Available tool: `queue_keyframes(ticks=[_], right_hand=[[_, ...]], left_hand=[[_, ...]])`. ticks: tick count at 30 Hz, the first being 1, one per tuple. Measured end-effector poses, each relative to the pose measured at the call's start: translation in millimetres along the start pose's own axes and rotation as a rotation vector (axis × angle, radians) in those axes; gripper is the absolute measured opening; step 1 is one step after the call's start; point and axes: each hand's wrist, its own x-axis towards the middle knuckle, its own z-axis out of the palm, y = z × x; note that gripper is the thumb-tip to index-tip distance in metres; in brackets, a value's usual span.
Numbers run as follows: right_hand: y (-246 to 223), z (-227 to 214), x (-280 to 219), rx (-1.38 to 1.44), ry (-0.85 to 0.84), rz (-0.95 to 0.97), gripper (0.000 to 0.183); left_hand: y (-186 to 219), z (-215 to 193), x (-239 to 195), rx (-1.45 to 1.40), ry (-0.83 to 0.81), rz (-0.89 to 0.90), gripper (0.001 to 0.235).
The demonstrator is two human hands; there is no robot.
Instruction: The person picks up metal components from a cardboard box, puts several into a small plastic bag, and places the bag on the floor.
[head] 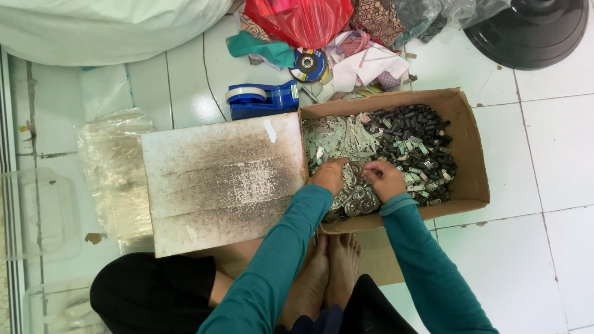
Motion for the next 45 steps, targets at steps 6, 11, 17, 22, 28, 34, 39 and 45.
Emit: queue_keyframes(ticks=[6, 11, 17, 22, 28, 34, 39, 45], right_hand=[[-47.1, -2.5, -24.6, -0.373, -0.399, -0.085, 0.038], [-13.7, 34.3, -17.7, -0.133, -0.409, -0.075, 0.025], [-36.0, 7.7, -10.4, 0.01, -0.226, 0.036, 0.026], [-53.2, 6.5, -22.8, -0.254, -0.209, -0.034, 0.027], [-57.6, 12.1, -15.6, -0.577, -0.384, -0.126, 0.044], [-65.9, 8.6, -14.2, -0.565, -0.423, -0.131, 0.051], [-61.1, 14.3, -3.9, -0.587, -0.378, -0.118, 0.048], [-64.0, 10.0, -12.8, -0.403, -0.407, -0.101, 0.057]], left_hand=[[17.5, -21.4, -21.5, 0.099, -0.082, 0.019, 0.047], [30.7, -37.7, -39.2, 0.05, -0.068, 0.027, 0.05], [26.4, -33.8, -40.0, -0.125, 0.078, 0.102, 0.051], [16.4, -22.3, -31.0, -0.15, 0.144, 0.11, 0.048], [14.0, -17.4, -24.9, -0.064, 0.066, 0.061, 0.053], [-4.0, 10.3, 2.3, 0.035, 0.104, -0.012, 0.051], [3.9, 26.3, -6.1, 0.552, 0.193, -0.095, 0.038], [-13.8, 54.2, 18.3, 0.566, 0.209, -0.073, 0.032]])
